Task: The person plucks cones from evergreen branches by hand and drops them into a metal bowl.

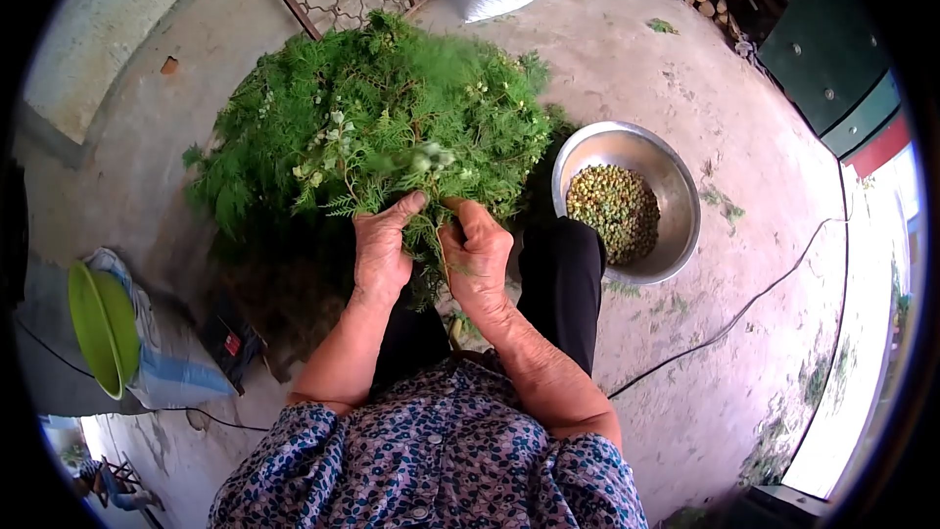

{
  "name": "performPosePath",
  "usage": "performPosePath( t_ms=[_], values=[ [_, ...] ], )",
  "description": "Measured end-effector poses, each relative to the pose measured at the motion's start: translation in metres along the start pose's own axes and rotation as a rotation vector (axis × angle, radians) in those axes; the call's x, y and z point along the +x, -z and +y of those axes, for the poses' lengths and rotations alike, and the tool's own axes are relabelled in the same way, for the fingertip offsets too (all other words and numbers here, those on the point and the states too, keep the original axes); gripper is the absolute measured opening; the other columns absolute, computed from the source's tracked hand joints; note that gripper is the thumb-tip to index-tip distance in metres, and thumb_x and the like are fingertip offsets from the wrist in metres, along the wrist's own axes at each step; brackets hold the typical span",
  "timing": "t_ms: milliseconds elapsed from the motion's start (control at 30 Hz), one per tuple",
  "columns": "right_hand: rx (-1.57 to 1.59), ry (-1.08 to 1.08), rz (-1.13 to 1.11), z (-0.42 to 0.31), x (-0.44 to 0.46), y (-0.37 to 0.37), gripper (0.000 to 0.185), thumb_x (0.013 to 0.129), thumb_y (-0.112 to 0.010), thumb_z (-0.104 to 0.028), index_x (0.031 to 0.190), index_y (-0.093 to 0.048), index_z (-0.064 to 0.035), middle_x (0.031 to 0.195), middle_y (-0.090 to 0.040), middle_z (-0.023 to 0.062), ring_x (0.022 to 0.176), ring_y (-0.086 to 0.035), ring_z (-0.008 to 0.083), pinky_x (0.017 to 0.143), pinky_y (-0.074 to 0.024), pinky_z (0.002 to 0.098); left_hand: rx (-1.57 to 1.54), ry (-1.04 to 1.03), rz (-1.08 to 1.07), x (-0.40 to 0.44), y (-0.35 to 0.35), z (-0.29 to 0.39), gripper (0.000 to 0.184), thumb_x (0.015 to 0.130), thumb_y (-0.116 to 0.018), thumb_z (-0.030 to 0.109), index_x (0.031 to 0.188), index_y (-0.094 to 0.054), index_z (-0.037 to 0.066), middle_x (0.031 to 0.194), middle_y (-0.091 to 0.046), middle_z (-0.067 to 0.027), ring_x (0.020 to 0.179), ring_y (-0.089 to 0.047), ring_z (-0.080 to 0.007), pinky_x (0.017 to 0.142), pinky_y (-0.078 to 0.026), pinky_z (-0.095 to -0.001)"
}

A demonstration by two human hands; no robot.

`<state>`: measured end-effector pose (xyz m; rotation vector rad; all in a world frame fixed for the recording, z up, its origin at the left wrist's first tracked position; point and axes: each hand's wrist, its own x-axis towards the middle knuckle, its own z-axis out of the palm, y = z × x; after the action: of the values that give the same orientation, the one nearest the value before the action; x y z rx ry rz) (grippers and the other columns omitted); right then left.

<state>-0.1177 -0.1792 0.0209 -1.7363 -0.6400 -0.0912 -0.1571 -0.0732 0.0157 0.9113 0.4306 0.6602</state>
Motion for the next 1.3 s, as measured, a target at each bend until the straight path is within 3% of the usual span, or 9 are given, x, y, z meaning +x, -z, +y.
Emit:
performPosePath(
  t_ms=[67,167,333,400,600,700,1000,1067,1300],
  values=[
    [0.027,0.018,0.001,0.007,-0.002,-0.004,0.015,0.079,-0.059,0.005,0.093,-0.058,0.0008,0.075,-0.057,-0.0008,0.065,-0.048,0.0051,0.059,-0.0406,0.0195,-0.017,0.014,0.041,0.000,-0.001,-0.002,0.034,0.069,-0.070,0.000,0.100,-0.058,0.002,0.095,-0.063,-0.0035,0.086,-0.058,-0.0143,0.077,-0.046,-0.0286],
    [0.831,-0.308,0.006,0.019,-0.002,-0.011,0.012,0.081,-0.057,0.005,0.091,-0.060,0.0008,0.076,-0.057,-0.0032,0.068,-0.051,0.0084,0.066,-0.0420,0.0206,-0.085,0.063,0.085,0.004,0.007,-0.012,0.034,0.072,-0.064,0.000,0.105,-0.057,0.004,0.098,-0.062,-0.0053,0.088,-0.058,-0.0167,0.077,-0.047,-0.0310],
    [0.815,-0.407,0.075,0.007,0.002,-0.006,0.004,0.080,-0.060,0.000,0.083,-0.060,-0.0022,0.075,-0.055,-0.0037,0.072,-0.050,0.0053,0.067,-0.0407,0.0182,-0.252,0.313,-0.065,0.007,0.017,-0.015,0.030,0.080,-0.050,0.009,0.109,-0.054,0.001,0.104,-0.059,-0.0088,0.093,-0.056,-0.0208,0.084,-0.045,-0.0346],
    [1.191,-0.811,-0.121,0.024,0.006,-0.003,0.009,0.079,-0.062,0.000,0.073,-0.057,-0.0051,0.075,-0.053,-0.0045,0.077,-0.050,0.0060,0.069,-0.0404,0.0186,-0.206,0.316,-0.039,0.007,0.017,-0.015,0.031,0.081,-0.048,0.013,0.108,-0.053,-0.001,0.106,-0.058,-0.0091,0.096,-0.055,-0.0216,0.086,-0.043,-0.0360],
    [1.116,-0.700,-0.236,0.033,0.003,-0.003,0.017,0.078,-0.063,0.001,0.070,-0.051,-0.0082,0.072,-0.052,-0.0026,0.075,-0.051,0.0086,0.072,-0.0419,0.0201,-0.194,0.422,-0.042,0.006,0.027,-0.018,0.030,0.078,-0.055,0.015,0.103,-0.056,-0.002,0.103,-0.059,-0.0099,0.095,-0.055,-0.0214,0.085,-0.043,-0.0357],
    [1.134,-0.851,-0.114,0.026,-0.001,-0.003,0.026,0.074,-0.067,0.000,0.082,-0.043,-0.0092,0.083,-0.049,-0.0012,0.079,-0.046,0.0097,0.079,-0.0367,0.0211,-0.220,0.455,-0.166,0.003,0.029,-0.013,0.032,0.077,-0.057,0.017,0.102,-0.057,-0.002,0.102,-0.059,-0.0102,0.095,-0.055,-0.0216,0.085,-0.043,-0.0362],
    [1.060,-0.965,-0.259,0.028,0.001,0.001,0.026,0.074,-0.065,0.003,0.092,-0.050,-0.0077,0.087,-0.059,0.0030,0.075,-0.055,0.0136,0.070,-0.0452,0.0248,-0.034,0.439,-0.186,0.003,0.034,-0.015,0.027,0.078,-0.060,0.008,0.100,-0.057,-0.006,0.099,-0.061,-0.0096,0.091,-0.057,-0.0198,0.082,-0.045,-0.0312],
    [1.100,-0.914,-0.212,0.057,-0.011,-0.009,0.031,0.075,-0.064,0.004,0.100,-0.051,-0.0088,0.096,-0.060,0.0053,0.079,-0.058,0.0143,0.066,-0.0476,0.0265,-0.040,0.408,-0.172,0.003,0.030,-0.017,0.028,0.076,-0.062,0.005,0.102,-0.057,-0.004,0.098,-0.061,-0.0092,0.089,-0.058,-0.0188,0.079,-0.046,-0.0302],
    [0.972,-0.595,-0.180,0.068,-0.007,-0.019,0.014,0.074,-0.067,0.001,0.085,-0.060,-0.0038,0.077,-0.061,-0.0016,0.069,-0.053,0.0073,0.065,-0.0448,0.0236,0.021,0.206,-0.032,-0.005,0.025,-0.025,0.025,0.079,-0.059,0.002,0.104,-0.056,-0.002,0.096,-0.062,-0.0093,0.088,-0.058,-0.0168,0.077,-0.047,-0.0299]
  ],
)
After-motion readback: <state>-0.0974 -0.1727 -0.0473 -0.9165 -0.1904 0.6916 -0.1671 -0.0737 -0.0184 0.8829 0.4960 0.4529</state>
